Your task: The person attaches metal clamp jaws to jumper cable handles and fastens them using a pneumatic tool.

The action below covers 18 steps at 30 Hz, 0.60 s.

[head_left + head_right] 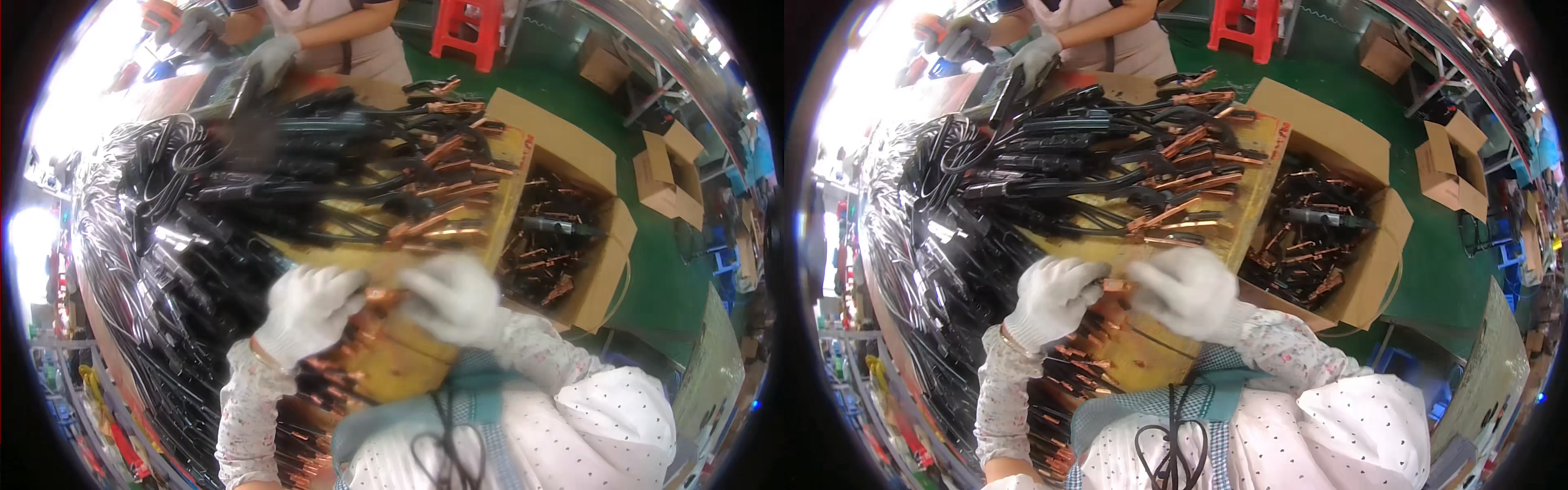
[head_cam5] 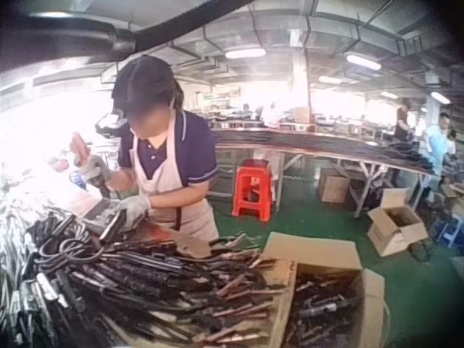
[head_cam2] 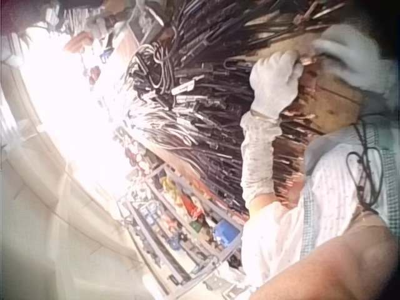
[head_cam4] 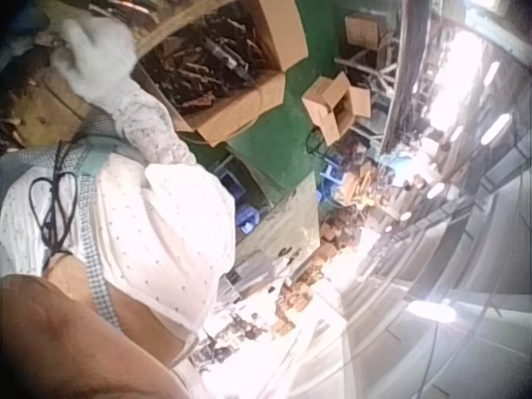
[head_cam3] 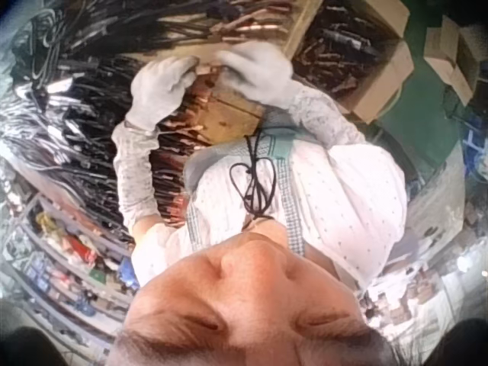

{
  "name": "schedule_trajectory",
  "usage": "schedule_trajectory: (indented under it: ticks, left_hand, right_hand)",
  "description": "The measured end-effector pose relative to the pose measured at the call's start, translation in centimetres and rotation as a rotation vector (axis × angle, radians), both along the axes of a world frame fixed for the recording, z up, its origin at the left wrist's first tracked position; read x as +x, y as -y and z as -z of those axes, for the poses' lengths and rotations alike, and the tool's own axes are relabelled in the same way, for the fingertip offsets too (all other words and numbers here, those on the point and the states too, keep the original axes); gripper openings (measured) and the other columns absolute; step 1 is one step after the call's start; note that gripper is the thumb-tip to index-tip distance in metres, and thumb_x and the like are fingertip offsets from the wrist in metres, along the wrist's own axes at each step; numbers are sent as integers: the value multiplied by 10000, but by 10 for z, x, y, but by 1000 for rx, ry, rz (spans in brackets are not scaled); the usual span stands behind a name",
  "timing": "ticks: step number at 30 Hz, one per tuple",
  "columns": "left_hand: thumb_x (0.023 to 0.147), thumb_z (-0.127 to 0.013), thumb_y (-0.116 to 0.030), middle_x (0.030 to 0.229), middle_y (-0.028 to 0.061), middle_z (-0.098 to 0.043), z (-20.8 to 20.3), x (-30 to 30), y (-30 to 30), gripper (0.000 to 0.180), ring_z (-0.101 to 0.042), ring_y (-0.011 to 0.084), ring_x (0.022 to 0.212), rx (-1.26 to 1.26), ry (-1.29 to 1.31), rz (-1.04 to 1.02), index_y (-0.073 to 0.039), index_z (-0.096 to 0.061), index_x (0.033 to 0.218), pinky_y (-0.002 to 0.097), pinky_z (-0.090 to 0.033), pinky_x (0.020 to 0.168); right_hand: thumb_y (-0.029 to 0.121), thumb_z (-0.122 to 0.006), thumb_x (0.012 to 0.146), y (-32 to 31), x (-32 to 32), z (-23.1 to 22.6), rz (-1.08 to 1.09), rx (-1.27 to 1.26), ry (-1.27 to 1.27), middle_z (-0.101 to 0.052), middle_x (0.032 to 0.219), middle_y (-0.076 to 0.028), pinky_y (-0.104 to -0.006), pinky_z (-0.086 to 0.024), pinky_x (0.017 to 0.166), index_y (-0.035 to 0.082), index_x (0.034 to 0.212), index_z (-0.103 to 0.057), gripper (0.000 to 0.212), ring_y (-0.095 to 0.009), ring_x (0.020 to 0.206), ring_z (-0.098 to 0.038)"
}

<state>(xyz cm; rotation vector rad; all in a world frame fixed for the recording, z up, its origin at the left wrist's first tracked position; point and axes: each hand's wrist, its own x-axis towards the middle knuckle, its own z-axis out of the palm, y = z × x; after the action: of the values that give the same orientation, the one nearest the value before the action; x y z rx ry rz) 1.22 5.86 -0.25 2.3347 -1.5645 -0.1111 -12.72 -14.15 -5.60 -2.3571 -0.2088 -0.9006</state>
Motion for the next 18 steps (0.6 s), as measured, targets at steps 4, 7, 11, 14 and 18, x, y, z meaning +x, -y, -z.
schedule_trajectory:
  ticks: [4, 7, 11, 14, 18]
  left_hand:
    - [714, -743, -172, 833, 72, -684, -13, -1, 13, 315, -637, 313, 743, 33, -75, 14, -126, -715, 1024, 420, -506, 694]
    - [676, -787, -187, 822, 73, -681, -22, 3, 12, 387, -638, 300, 743, 70, -223, 22, -115, -717, 1050, 410, -501, 695]
    - [634, -796, -190, 738, 27, -612, -4, -4, 17, 493, -603, 223, 651, -227, 8, 25, -132, -714, 1116, 357, -471, 611]
    - [646, -739, -202, 681, -7, -522, 5, -2, 14, 458, -542, 179, 592, -165, 430, 129, -179, -718, 1103, 329, -433, 545]
    - [651, -702, -210, 635, -35, -467, 2, -3, 19, 385, -503, 164, 556, -161, 422, 193, -204, -722, 1036, 318, -412, 510]
  right_hand:
    - [56, -698, 830, 58, -49, 31, 480, 197, -43, -684, 1009, -139, -373, -544, 762, 34, 1136, -663, 309, -293, 865, -667]
    - [163, -637, 945, 105, -58, 101, 859, 1194, -339, -671, 1049, -87, -296, -531, 722, 10, 1111, -651, 226, -163, 874, -646]
    - [172, -662, 955, 196, -85, 194, 540, 2020, -55, -720, 953, -44, -300, -576, 741, 108, 1027, -688, 100, -185, 892, -691]
    - [237, -667, 965, 250, -84, 256, 655, 1950, 1, -705, 925, -56, -297, -575, 708, 110, 983, -660, 129, -180, 864, -684]
    - [281, -672, 957, 274, -79, 296, 688, 1805, -142, -673, 996, -95, -306, -571, 715, 88, 1019, -656, 203, -209, 880, -657]
